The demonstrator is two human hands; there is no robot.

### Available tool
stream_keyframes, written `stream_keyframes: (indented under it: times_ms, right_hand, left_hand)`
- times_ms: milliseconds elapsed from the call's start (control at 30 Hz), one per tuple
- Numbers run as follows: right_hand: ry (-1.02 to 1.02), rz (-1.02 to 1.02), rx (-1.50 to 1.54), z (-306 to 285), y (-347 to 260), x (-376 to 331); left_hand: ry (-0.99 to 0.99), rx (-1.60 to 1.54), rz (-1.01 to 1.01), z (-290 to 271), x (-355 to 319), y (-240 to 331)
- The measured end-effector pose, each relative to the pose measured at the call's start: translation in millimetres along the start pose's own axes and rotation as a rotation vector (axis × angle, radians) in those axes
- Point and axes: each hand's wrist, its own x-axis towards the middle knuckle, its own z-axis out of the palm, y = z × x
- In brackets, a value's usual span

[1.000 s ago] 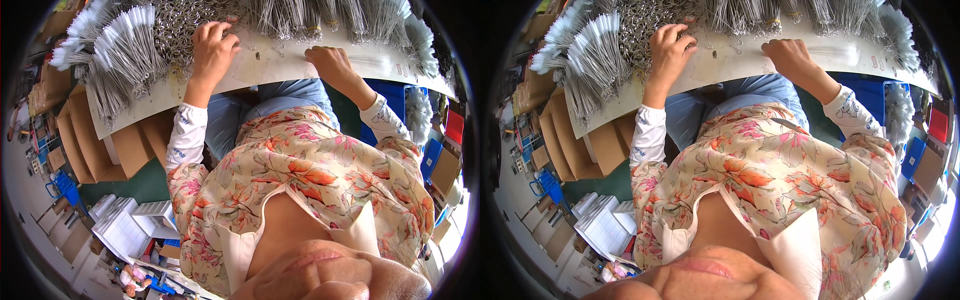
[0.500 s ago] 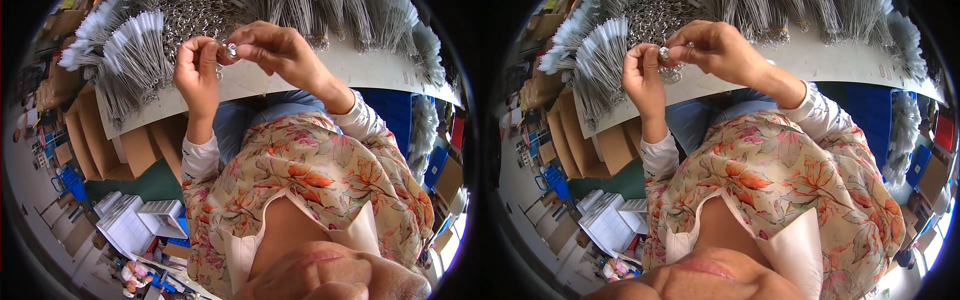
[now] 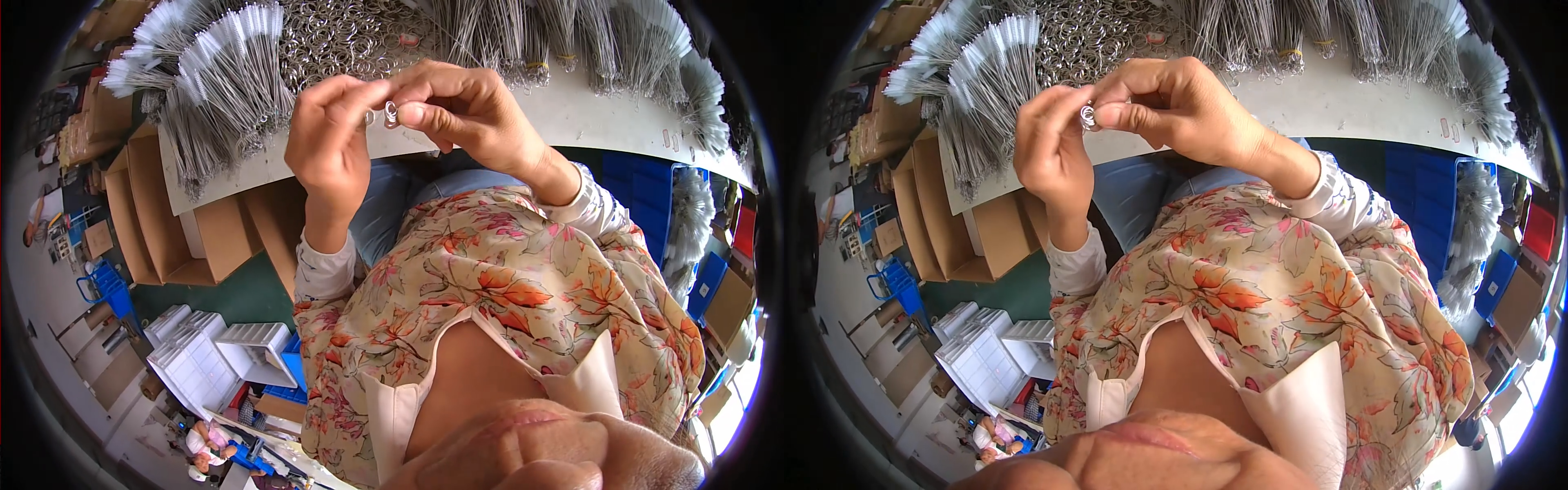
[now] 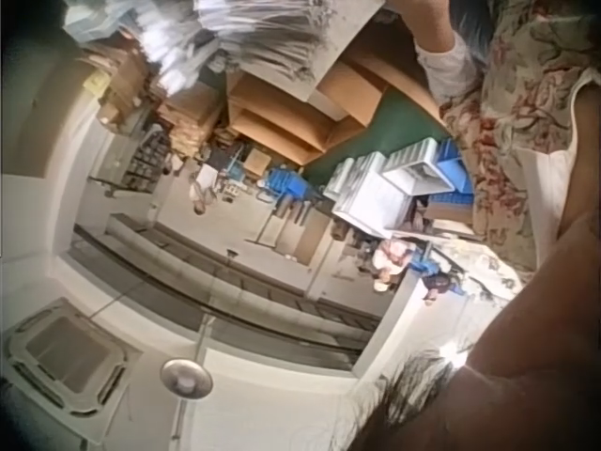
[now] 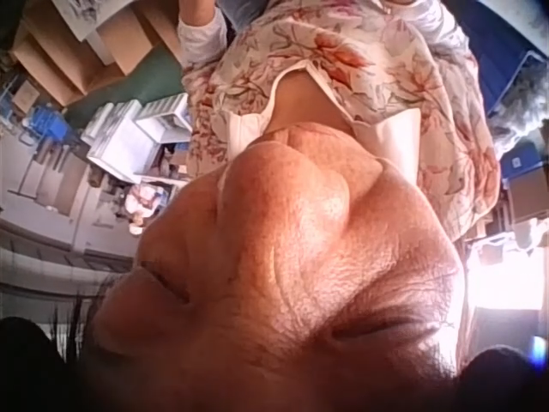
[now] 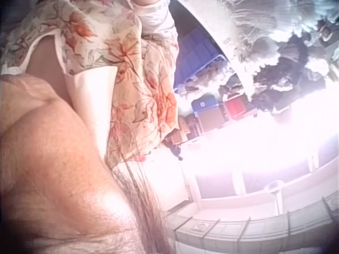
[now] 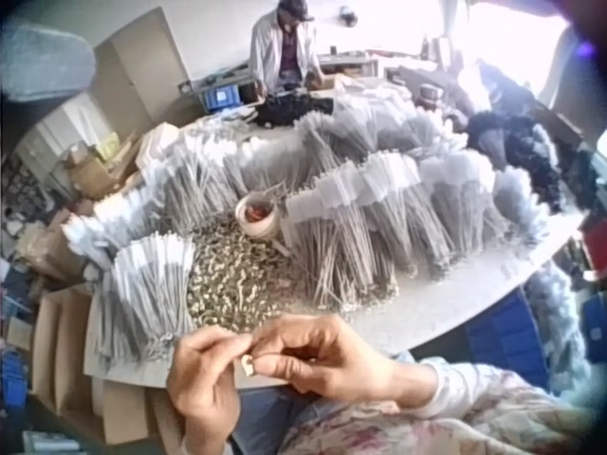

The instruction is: Assembling small white cleaning brushes onto metal split rings in a workshop environment.

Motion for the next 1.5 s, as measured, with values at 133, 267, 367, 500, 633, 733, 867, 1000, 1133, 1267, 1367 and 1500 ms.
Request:
stream_keyframes:
  times_ms: [133,267,367,500,633,733,867,1000,1133,1267,1367,1500]
  right_hand:
    - [-0.036,-0.074,-0.079,0,8,-1]
    - [0.081,-0.775,-0.592,2,18,3]
    - [0.111,-0.955,-0.759,0,22,2]
    - [-0.002,-0.968,-0.960,-6,24,0]
    - [-0.002,-0.690,-0.471,4,32,0]
    - [-0.059,-0.637,-0.360,8,22,-4]
    - [-0.069,-0.518,-0.259,8,20,-5]
    - [-0.120,-0.196,-0.001,2,18,-10]
    - [-0.080,-0.441,-0.239,1,17,-8]
    - [-0.004,-0.857,-0.624,-1,22,-3]
    - [-0.036,-1.007,-0.859,-6,18,-2]
    - [-0.052,-0.894,-0.709,-3,26,1]
  left_hand:
    - [-0.083,-0.586,-0.415,-7,0,8]
    - [-0.198,-1.373,-0.867,-14,-7,-12]
    - [-0.254,-1.312,-0.864,-20,-3,-6]
    - [-0.382,-1.115,-0.825,-31,2,-3]
    - [-0.276,-0.531,-0.417,-32,5,15]
    - [-0.249,-0.832,-0.654,-32,0,10]
    - [-0.091,-1.166,-0.859,-23,-15,7]
    - [-0.169,-0.105,0.012,-24,-7,8]
    - [-0.162,-0.364,-0.276,-20,-8,10]
    - [-0.226,-1.194,-0.734,-23,-7,6]
    - [-0.296,-1.126,-0.749,-29,-5,6]
    - [-0.362,-0.637,-0.510,-34,-2,15]
